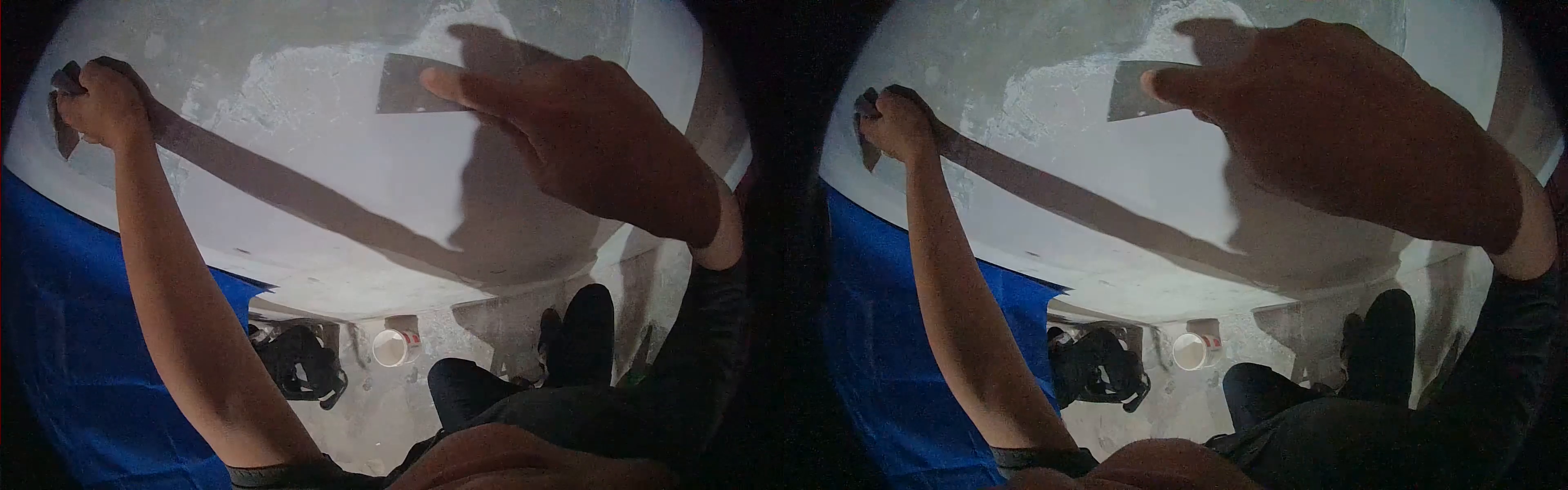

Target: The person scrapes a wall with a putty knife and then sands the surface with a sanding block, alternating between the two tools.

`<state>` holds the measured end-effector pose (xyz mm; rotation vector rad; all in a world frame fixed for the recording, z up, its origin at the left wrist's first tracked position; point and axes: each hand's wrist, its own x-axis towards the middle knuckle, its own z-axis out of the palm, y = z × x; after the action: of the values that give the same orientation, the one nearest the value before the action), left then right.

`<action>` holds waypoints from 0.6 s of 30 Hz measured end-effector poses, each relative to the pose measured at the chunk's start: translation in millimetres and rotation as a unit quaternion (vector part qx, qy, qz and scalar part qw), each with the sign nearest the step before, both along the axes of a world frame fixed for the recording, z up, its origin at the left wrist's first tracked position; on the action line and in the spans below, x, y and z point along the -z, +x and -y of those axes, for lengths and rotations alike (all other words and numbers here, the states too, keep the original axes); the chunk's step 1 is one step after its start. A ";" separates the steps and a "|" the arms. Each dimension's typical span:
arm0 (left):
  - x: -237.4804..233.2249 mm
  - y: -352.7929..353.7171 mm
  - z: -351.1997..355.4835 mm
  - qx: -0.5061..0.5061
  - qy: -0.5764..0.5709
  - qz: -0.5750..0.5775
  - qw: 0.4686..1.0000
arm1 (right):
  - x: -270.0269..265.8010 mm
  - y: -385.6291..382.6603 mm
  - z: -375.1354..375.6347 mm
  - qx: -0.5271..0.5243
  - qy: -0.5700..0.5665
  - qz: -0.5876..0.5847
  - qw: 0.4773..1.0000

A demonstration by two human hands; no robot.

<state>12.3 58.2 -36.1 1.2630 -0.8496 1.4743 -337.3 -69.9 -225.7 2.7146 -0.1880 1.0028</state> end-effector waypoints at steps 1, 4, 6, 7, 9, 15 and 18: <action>-0.5 -0.6 -0.4 -0.013 -0.003 0.021 1.000 | 0.3 0.2 -0.2 -0.004 0.006 0.009 1.000; -1.4 6.5 1.2 -0.029 -0.013 0.026 0.999 | -2.1 -7.4 0.0 0.005 0.021 -0.001 1.000; -2.1 8.5 0.7 -0.038 -0.019 0.015 0.999 | -7.1 -12.8 -0.7 0.020 0.037 -0.032 0.999; 1.0 2.5 0.0 -0.019 -0.006 0.014 1.000 | -8.9 -13.6 -1.1 0.027 0.044 -0.047 0.998; -2.7 2.5 -2.9 0.000 0.005 0.015 1.000 | -10.3 -9.5 -1.1 0.033 0.050 -0.060 0.996; -9.2 10.8 -6.7 0.013 -0.001 0.000 1.000 | -1.8 2.3 4.2 0.005 0.025 0.043 0.999; -10.9 8.4 -9.2 -0.006 -0.009 -0.015 1.000 | -22.9 10.0 -2.2 -0.043 0.194 -0.050 0.979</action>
<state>20.7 67.5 -25.2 1.2747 -0.8095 1.4657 -327.3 -67.7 -202.8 3.1420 -0.2746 0.9324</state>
